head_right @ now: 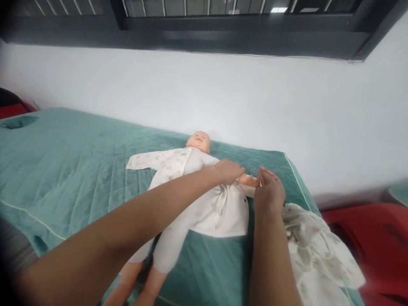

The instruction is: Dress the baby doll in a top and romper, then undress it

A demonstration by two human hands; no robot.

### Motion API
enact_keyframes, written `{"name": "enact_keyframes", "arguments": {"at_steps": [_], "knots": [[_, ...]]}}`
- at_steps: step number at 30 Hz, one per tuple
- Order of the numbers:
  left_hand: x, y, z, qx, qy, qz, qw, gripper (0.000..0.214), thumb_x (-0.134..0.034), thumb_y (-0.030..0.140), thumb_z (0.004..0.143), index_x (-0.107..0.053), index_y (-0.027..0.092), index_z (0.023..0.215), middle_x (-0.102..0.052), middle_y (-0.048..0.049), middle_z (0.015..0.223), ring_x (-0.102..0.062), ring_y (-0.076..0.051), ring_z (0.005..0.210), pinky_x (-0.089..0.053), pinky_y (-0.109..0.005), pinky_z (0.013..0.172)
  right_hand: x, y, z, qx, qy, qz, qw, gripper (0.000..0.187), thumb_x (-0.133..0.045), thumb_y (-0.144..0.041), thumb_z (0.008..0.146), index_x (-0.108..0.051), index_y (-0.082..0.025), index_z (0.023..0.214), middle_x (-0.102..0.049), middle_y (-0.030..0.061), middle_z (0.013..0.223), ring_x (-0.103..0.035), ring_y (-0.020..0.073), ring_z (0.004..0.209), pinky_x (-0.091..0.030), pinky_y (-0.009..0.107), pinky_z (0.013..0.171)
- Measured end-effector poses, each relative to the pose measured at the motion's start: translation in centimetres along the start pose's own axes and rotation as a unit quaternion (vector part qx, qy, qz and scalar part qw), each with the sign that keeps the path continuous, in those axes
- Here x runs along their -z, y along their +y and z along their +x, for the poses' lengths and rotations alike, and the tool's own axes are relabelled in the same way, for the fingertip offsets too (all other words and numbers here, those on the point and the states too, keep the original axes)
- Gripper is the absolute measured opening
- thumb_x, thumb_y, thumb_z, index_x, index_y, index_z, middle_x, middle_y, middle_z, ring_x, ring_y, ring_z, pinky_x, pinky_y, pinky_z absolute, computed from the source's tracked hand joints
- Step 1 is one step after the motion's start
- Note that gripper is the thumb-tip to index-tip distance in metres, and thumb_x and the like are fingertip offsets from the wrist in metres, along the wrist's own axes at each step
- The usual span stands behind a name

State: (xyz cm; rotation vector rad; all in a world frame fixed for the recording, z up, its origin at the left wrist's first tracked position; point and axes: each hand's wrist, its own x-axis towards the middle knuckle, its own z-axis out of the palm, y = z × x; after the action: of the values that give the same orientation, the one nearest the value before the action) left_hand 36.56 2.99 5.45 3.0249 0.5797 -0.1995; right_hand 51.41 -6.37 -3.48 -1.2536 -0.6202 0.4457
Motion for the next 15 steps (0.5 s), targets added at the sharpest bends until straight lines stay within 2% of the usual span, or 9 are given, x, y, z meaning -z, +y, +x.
{"name": "enact_keyframes", "arguments": {"at_steps": [2, 4, 7, 9, 11, 13, 15], "knots": [[0.2, -0.4, -0.1, -0.003, 0.02, 0.003, 1.0, 0.035, -0.054, 0.015, 0.088, -0.06, 0.017, 0.122, -0.069, -0.014, 0.119, -0.067, -0.029, 0.106, -0.05, -0.037, 0.082, -0.5, -0.1, 0.2, -0.027, 0.019, 0.011, 0.999, 0.031, -0.07, -0.037, 0.064, -0.052, -0.026, 0.086, -0.069, 0.0077, 0.105, -0.067, 0.025, 0.109, -0.057, 0.044, 0.091], [0.6, -1.0, -0.7, 0.006, 0.039, 0.002, 0.999, 0.038, -0.055, 0.013, 0.086, -0.059, 0.017, 0.124, -0.07, -0.0141, 0.116, -0.068, -0.029, 0.102, -0.049, -0.036, 0.08, -1.3, -0.1, 0.4, -0.043, 0.009, -0.045, 0.998, 0.029, -0.068, -0.038, 0.064, -0.052, -0.025, 0.084, -0.069, 0.0078, 0.098, -0.069, 0.0261, 0.102, -0.057, 0.047, 0.089], [1.3, -1.9, -1.9, 0.018, 0.059, -0.006, 0.998, 0.036, -0.055, 0.012, 0.084, -0.059, 0.019, 0.119, -0.071, -0.0116, 0.11, -0.068, -0.026, 0.093, -0.047, -0.034, 0.076, -2.7, -0.1, 0.2, -0.04, -0.04, -0.152, 0.987, 0.024, -0.069, -0.041, 0.066, -0.059, -0.024, 0.08, -0.071, 0.0087, 0.089, -0.067, 0.03, 0.1, -0.056, 0.047, 0.087], [1.6, -2.2, -2.5, 0.013, 0.076, -0.005, 0.997, 0.031, -0.053, 0.013, 0.084, -0.06, 0.019, 0.114, -0.072, -0.0094, 0.105, -0.067, -0.024, 0.087, -0.046, -0.033, 0.073, -3.5, -0.1, -0.3, -0.042, -0.074, -0.186, 0.979, 0.024, -0.074, -0.043, 0.063, -0.062, -0.025, 0.071, -0.071, 0.0086, 0.081, -0.067, 0.0323, 0.097, -0.054, 0.046, 0.086], [1.6, -2.4, -2.9, 0.004, 0.092, 0.003, 0.996, 0.028, -0.053, 0.014, 0.084, -0.06, 0.019, 0.11, -0.072, -0.0079, 0.101, -0.066, -0.023, 0.084, -0.044, -0.032, 0.069, -3.9, -0.1, -0.8, -0.046, -0.123, -0.254, 0.958, 0.027, -0.077, -0.047, 0.06, -0.061, -0.025, 0.064, -0.07, 0.0067, 0.074, -0.067, 0.032, 0.09, -0.053, 0.045, 0.083], [1.5, -2.4, -3.2, 0.0, 0.101, 0.011, 0.995, 0.027, -0.053, 0.014, 0.084, -0.06, 0.018, 0.109, -0.072, -0.0072, 0.1, -0.066, -0.022, 0.083, -0.042, -0.031, 0.067, -3.7, -0.2, -1.0, -0.023, -0.151, -0.304, 0.94, 0.03, -0.079, -0.049, 0.058, -0.062, -0.025, 0.063, -0.069, 0.0049, 0.07, -0.067, 0.0298, 0.082, -0.053, 0.042, 0.078], [1.4, -2.3, -3.4, 0.006, 0.106, 0.019, 0.994, 0.028, -0.052, 0.014, 0.084, -0.06, 0.018, 0.11, -0.071, -0.0072, 0.102, -0.066, -0.022, 0.084, -0.042, -0.031, 0.067, -3.2, -0.4, -0.8, 0.02, -0.142, -0.301, 0.943, 0.029, -0.075, -0.051, 0.062, -0.065, -0.025, 0.068, -0.068, 0.0042, 0.069, -0.066, 0.0268, 0.076, -0.053, 0.038, 0.071]]}}
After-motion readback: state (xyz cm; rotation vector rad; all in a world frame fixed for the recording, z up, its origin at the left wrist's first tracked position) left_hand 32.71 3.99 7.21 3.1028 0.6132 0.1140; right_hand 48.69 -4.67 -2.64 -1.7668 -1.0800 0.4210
